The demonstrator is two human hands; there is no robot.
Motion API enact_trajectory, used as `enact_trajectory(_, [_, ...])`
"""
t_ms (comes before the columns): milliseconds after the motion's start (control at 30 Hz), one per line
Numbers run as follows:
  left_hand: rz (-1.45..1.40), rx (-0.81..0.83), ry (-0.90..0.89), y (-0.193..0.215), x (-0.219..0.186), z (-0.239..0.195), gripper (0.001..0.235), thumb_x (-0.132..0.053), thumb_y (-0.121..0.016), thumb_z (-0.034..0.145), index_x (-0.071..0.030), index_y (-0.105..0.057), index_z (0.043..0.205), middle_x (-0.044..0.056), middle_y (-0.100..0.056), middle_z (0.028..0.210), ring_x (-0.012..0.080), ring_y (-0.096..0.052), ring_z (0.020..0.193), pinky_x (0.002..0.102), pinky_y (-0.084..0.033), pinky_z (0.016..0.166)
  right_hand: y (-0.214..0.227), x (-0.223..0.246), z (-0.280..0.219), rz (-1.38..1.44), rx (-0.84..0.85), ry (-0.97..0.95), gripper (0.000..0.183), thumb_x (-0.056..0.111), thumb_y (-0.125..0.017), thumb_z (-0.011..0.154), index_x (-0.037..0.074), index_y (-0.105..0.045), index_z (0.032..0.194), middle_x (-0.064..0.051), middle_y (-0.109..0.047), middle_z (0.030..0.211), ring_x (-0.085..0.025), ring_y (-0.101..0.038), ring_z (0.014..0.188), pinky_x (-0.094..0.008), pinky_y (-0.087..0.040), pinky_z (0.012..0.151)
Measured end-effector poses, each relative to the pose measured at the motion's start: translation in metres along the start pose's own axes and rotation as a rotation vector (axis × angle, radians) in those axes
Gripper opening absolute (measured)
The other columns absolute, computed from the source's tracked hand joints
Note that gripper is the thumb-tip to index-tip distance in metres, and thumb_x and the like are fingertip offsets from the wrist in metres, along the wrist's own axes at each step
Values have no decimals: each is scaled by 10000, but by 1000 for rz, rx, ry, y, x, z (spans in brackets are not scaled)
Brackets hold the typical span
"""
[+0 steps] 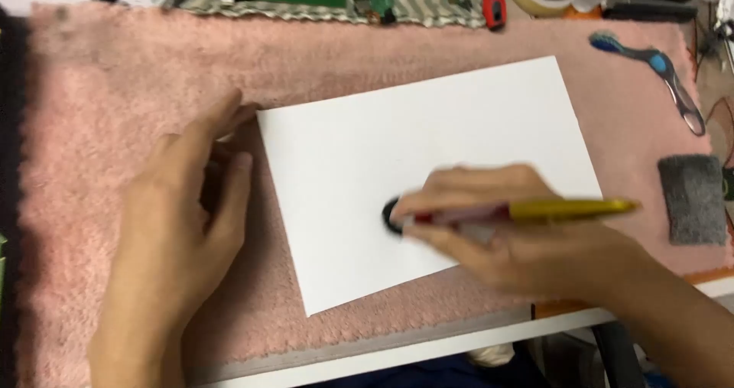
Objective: The person cleans a white sheet of paper on a pink towel using a brush, a green sponge, a kneaded eraser, and a grey eraser. They wipe the paper surface repeatedly with each tool in sequence.
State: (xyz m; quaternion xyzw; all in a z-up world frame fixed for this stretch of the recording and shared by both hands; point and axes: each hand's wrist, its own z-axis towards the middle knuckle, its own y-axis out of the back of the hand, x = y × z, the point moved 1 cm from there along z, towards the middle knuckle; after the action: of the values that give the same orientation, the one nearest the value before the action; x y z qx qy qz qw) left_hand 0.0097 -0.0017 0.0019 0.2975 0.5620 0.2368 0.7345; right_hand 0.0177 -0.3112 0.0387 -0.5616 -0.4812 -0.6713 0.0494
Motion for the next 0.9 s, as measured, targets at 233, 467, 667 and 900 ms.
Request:
enact_trajectory(233, [44, 15, -25, 0, -4, 0, 575, 48, -647, 1117, 88, -544, 1682, 206, -761, 1551, 330, -731, 1221, 494, -569, 1053, 22, -11, -29, -421, 344, -696, 229, 506, -632, 1144, 448, -805, 1007, 218, -815, 717, 55, -728, 542, -17, -734, 440])
enact_trajectory(467, [38, 0, -49, 0, -1, -4, 566, 54, -642, 1133, 74, -518, 1685, 223, -751, 1570, 337, -733, 1233, 483, -574, 1062, 24, -17, -50, -164, 40, -153, 159, 257, -682, 1094, 237, -820, 1017, 109, -822, 700, 18, -739, 533, -90, -735, 514])
enact_trajectory(667, [51, -6, -57, 0, -2, -2, 573, 58, -662, 1131, 86, -537, 1689, 214, -762, 1548, 323, -719, 1157, 475, -578, 1019, 20, -6, -34, -168, -11, -16, 238, 157, -707, 1069, 167, -823, 1278, 38, -880, 974, -38, -817, 726, -129, -696, 579])
enact_trajectory(900, [50, -9, -15, -1, -3, 0, 602, 19, -668, 1092, 57, -550, 1681, 157, -763, 1570, 298, -715, 1126, 477, -549, 1046, 24, -21, -3, -360, 102, -538, 350, 470, -579, 1083, 349, -861, 1252, 75, -895, 964, -78, -846, 713, -150, -778, 500])
